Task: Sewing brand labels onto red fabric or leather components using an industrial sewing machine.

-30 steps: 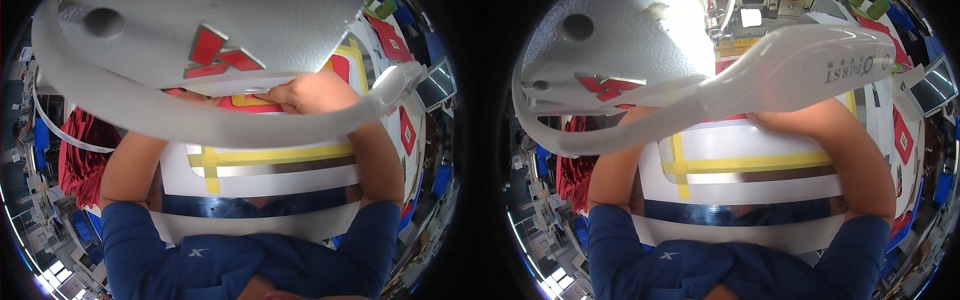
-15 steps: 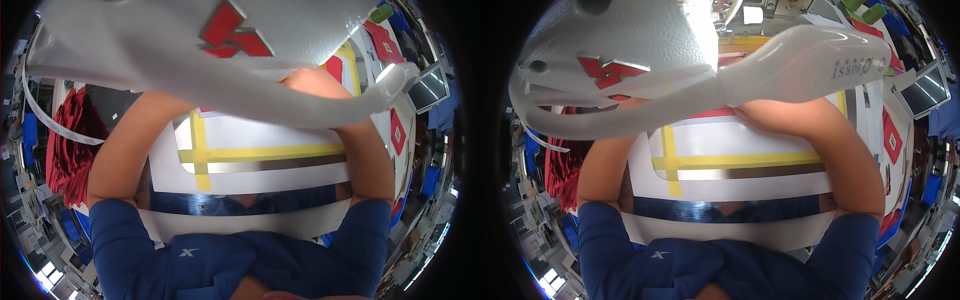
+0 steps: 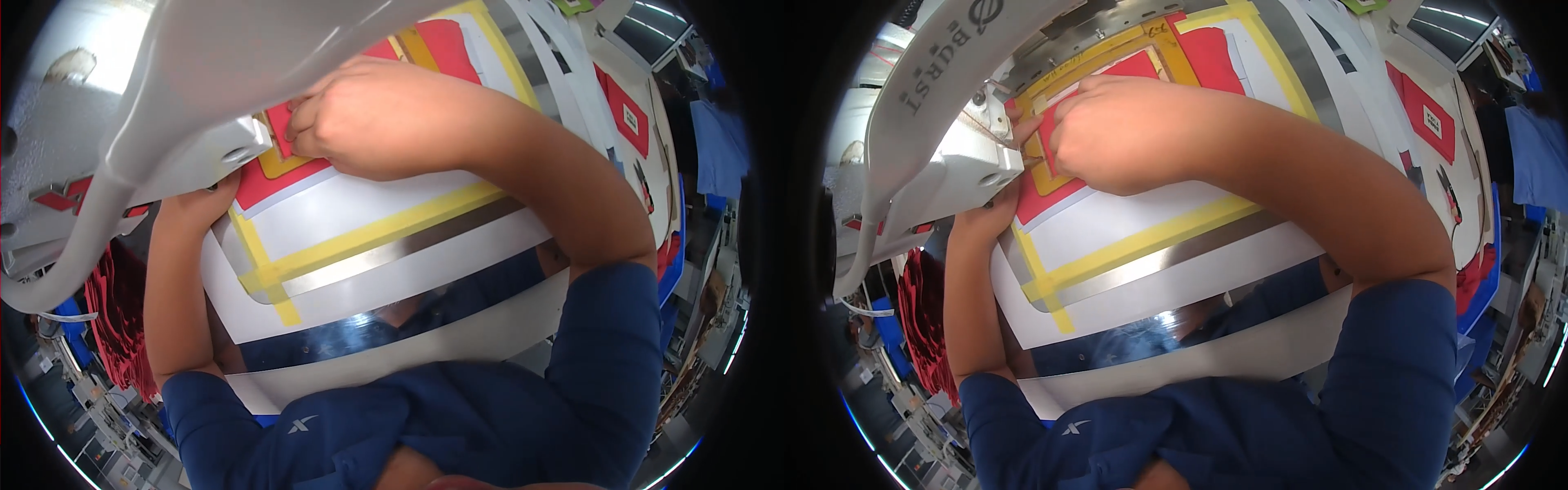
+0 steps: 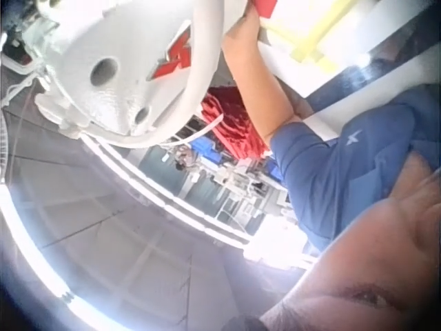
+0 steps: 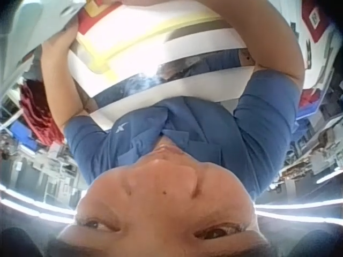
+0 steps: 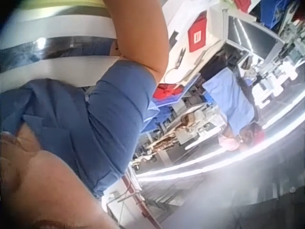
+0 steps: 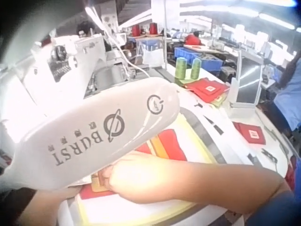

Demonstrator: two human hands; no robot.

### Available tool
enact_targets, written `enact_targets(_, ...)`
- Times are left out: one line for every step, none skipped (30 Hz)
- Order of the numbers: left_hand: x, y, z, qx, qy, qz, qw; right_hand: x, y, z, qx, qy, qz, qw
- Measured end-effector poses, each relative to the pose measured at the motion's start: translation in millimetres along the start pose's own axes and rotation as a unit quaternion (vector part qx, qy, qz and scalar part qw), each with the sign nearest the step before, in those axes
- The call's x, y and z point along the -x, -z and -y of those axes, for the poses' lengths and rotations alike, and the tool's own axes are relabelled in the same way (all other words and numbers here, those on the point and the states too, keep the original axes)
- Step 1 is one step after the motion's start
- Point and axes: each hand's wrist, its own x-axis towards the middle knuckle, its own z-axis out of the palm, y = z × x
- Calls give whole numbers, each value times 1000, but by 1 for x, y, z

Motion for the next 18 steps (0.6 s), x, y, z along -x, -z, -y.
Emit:
enact_targets(-4,1,0,5,-8,6,1000,0,2,0,21,5,12,1000)
enact_targets(-7,2,-1,10,-16,12,1000,0,2,0,42,10,25,999)
enact_targets(-10,3,0,16,-23,18,999,1,1,-1,41,8,21,999)
enact_targets(-11,5,-1,21,-29,24,999,1,-1,-1,32,16,0,999)
enact_targets(-13,6,-1,26,-35,30,999,1,-2,-1,23,25,-21,999)
enact_targets(-14,7,-1,32,-40,35,998,2,-1,-2,22,23,-24,999)
enact_targets(-14,8,-1,38,-43,39,998,0,5,0,28,17,11,999)
enact_targets(-12,9,-1,43,-45,42,997,-1,8,1,34,11,46,998)
enact_targets(-11,11,0,49,-46,45,997,-1,8,2,33,14,46,998)
enact_targets(-9,13,0,54,-48,47,996,-1,9,3,40,4,54,998)
enact_targets(-7,15,1,59,-49,48,996,0,9,4,48,-5,63,997)
enact_targets(-4,18,2,64,-49,49,996,1,9,4,48,0,63,997)
enact_targets(0,22,3,67,-47,48,995,3,8,5,40,-2,26,999)
enact_targets(6,26,4,70,-44,46,995,4,6,5,31,-3,-11,999)
enact_targets(11,30,5,73,-41,44,995,5,4,5,30,7,-10,999)
enact_targets(18,36,6,75,-38,40,996,5,2,6,16,-1,-17,1000)
enact_targets(26,38,11,69,-30,33,997,5,3,7,1,-9,-23,1000)
enact_targets(38,36,21,37,8,30,999,5,7,8,3,4,-22,1000)
